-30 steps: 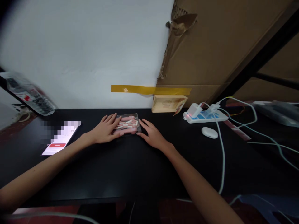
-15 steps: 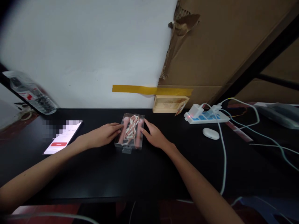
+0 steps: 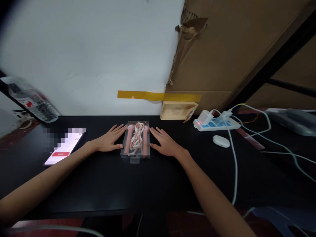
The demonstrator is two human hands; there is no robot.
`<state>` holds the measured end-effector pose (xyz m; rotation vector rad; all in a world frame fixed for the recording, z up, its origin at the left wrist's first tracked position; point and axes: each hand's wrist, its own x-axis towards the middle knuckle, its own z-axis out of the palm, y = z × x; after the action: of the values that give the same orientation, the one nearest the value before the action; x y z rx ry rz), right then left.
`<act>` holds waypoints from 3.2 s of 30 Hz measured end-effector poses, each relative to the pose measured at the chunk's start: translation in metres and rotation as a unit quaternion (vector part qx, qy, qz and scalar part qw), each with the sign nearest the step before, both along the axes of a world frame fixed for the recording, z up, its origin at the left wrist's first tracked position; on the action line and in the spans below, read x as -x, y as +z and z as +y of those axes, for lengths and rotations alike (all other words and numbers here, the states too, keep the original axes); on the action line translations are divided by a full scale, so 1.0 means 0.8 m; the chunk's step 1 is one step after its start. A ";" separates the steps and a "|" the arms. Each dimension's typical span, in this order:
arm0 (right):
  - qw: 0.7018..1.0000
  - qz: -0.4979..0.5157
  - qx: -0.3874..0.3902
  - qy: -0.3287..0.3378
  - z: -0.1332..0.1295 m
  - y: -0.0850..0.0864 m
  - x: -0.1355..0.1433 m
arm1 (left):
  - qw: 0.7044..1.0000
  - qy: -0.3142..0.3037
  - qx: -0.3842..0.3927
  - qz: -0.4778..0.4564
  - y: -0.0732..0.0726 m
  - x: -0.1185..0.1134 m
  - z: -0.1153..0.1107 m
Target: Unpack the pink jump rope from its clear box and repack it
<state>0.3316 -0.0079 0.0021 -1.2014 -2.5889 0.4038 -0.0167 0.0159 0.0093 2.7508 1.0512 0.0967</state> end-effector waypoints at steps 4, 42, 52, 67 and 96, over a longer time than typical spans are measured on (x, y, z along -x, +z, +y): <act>0.999 -0.027 -0.029 -0.019 0.000 -0.008 0.005 | 1.000 0.029 -0.005 -0.009 -0.002 -0.007 -0.004; 0.996 -0.073 -0.044 -0.026 0.002 -0.010 -0.004 | 0.998 0.021 -0.058 0.000 -0.004 -0.004 -0.006; 0.996 -0.069 -0.055 -0.024 0.004 -0.015 -0.004 | 0.998 0.021 -0.058 -0.004 -0.005 -0.003 -0.006; 0.994 -0.072 -0.055 -0.055 0.004 -0.020 -0.003 | 0.998 0.024 -0.064 0.000 -0.005 -0.005 -0.005; 0.997 -0.048 -0.046 -0.041 0.003 -0.011 -0.005 | 0.997 0.031 -0.064 -0.020 -0.007 -0.004 -0.004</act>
<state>0.3354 -0.0052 -0.0068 -1.3211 -2.5951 0.2138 -0.0134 0.0128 0.0037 2.8170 1.1581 0.2353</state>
